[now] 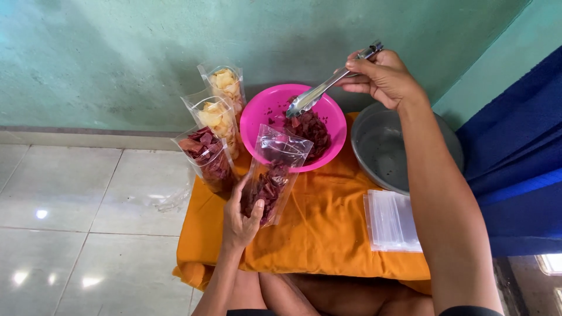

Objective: Packaging dried chips into plastic bags using metal tongs

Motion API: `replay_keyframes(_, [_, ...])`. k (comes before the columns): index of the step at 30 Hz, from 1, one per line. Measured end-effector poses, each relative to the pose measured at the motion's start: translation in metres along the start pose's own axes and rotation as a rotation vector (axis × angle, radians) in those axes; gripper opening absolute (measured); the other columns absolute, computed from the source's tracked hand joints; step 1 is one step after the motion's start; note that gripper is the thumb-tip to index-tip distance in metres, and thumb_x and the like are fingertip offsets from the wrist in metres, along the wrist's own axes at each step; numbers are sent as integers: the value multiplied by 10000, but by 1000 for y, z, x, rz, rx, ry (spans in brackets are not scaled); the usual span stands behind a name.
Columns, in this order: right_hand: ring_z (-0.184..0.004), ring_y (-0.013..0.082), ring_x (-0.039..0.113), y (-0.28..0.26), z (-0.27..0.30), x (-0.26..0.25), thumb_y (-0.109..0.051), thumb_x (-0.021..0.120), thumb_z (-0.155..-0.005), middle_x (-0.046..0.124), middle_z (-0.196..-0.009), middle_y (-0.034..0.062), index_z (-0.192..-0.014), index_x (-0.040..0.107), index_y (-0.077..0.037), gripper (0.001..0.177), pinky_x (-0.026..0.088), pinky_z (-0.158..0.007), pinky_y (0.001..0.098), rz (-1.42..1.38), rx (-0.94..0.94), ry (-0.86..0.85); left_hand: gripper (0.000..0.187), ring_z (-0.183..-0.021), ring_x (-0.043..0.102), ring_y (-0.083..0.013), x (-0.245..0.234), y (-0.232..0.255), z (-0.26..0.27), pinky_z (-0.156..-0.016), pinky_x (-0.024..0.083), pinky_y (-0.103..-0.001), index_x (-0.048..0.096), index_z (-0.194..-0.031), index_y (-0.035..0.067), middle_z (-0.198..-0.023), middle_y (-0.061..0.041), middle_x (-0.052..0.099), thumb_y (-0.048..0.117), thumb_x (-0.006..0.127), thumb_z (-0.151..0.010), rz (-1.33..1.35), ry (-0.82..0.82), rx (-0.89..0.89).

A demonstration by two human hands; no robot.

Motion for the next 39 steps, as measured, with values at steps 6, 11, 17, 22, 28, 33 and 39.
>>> replay_keyframes(6, [-1073,339,769,-21,23,38,-120,719,-903,741,-1177,244,-1083,603,-62,221,665,-902,416,94,20,-151,730,-1310,583,-361,1,-6,1,-1067,495,-445,462,-1455,21,-1416,-227,585,519,523,-924,-18,-15,-17])
replay_keyframes(11, [-954,294,751,-19,35,80,-27,737,-870,653,-1017,163,-1151,605,16,313,678,-894,398,184,60,-267,703,-1313,587,-359,0,-2,0,-1084,494,-446,458,-1452,21,-1420,-237,582,495,528,-938,13,-7,10])
replay_keyframes(17, [-1019,302,764,-34,32,57,-104,702,-913,714,-1139,213,-1144,585,-42,266,669,-904,384,179,-1,-173,702,-1341,555,-356,-2,-6,1,-1108,470,-448,455,-1443,-11,-1437,-240,558,479,526,-944,28,19,-10])
replay_keyframes(22, [-930,207,791,8,13,17,-172,706,-955,771,-1166,153,-1128,572,-138,221,669,-736,260,37,-57,22,705,-1300,579,-348,-3,-19,4,-1075,488,-434,467,-1424,-24,-1394,-234,580,488,522,-942,56,100,25])
replay_keyframes(28, [-863,261,768,68,6,50,-49,818,-838,728,-977,125,-1164,651,-24,367,682,-765,392,188,-52,-165,660,-1291,565,-382,-1,-35,7,-1113,419,-503,465,-1458,-1,-1384,-259,564,373,550,-921,142,129,66])
replay_keyframes(33, [-887,183,752,81,-27,62,-115,851,-844,699,-985,65,-1187,633,-55,410,682,-794,329,65,-103,-74,658,-1219,598,-356,-3,-39,10,-1066,446,-504,478,-1453,-3,-1291,-256,594,389,551,-930,163,192,94])
replay_keyframes(39, [-839,183,784,89,-66,34,-178,901,-824,726,-935,79,-1160,659,-86,425,697,-755,303,85,-111,67,655,-1211,602,-342,0,-40,7,-1050,455,-463,479,-1445,-10,-1284,-250,585,393,521,-930,123,187,119])
Point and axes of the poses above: each hand's wrist, its own z-axis away from the middle knuckle, its own x-axis out of the palm, y = z × x, the point moved 4 cm from there along -z, towards the middle knuckle
